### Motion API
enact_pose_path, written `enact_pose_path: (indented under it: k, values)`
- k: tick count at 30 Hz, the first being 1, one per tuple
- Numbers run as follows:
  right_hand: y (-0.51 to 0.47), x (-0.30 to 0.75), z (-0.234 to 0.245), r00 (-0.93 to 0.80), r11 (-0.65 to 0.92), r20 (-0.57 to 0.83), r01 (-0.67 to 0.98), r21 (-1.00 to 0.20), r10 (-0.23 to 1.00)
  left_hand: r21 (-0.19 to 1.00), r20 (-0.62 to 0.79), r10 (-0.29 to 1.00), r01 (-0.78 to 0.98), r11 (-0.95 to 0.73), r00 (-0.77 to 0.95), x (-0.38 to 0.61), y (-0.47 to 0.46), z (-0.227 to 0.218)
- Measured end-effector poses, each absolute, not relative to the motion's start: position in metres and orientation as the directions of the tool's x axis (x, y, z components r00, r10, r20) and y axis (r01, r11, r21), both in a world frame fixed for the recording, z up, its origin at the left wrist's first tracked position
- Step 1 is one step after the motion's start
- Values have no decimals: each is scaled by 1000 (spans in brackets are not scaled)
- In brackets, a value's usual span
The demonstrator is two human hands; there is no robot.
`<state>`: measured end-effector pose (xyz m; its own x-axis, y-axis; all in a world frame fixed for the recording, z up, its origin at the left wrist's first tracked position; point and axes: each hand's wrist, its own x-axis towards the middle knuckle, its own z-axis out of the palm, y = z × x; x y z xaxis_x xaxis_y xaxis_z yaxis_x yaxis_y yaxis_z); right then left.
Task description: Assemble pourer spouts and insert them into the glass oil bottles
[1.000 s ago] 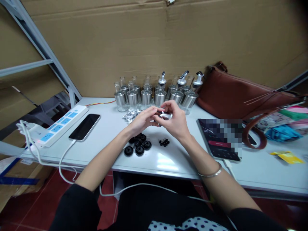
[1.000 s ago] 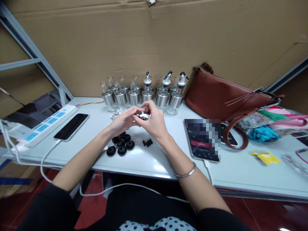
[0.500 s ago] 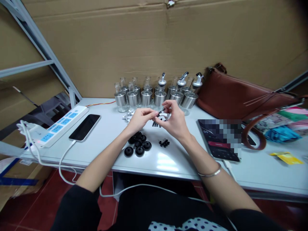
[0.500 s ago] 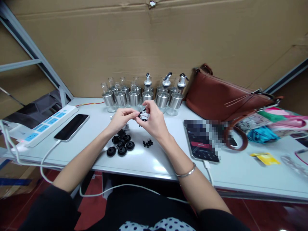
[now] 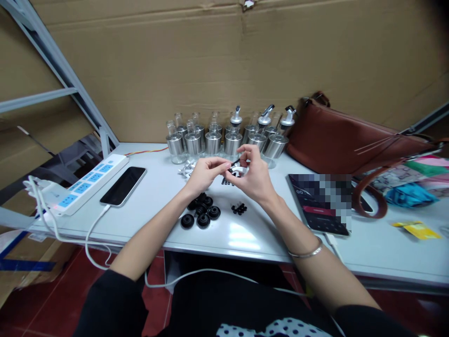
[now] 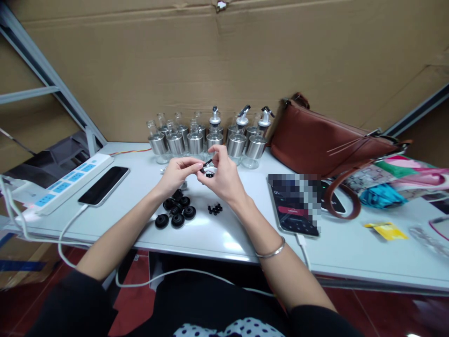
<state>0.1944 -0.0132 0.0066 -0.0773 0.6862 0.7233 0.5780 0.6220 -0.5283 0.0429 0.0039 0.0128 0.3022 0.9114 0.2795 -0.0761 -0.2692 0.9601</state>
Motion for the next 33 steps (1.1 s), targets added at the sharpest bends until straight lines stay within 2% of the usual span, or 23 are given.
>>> enact_pose_path:
  k: [10,16,21,27,30,32,33]
  values:
    - [-15,196,10,-123,669,721,503,-547,682,946,321,870,-91,-310,374,40,5,11]
    - [-17,196,8,-186,676,674,431,-598,715,952,284,862,-18,-305,421,38,5,12]
    - [-18,197,7,-226,718,693,375,-587,684,947,273,843,27,-321,464,36,3,17]
    - [-18,193,8,-194,719,715,408,-564,671,927,287,844,93,-365,453,37,1,20]
    - [-19,192,10,-150,699,723,444,-561,675,886,365,849,138,-443,381,31,-13,35]
    - [-20,192,13,-118,687,730,464,-559,674,859,462,853,114,-498,244,24,-27,49]
    - [-20,192,14,-101,682,735,474,-557,670,875,461,868,69,-479,184,20,-34,57]
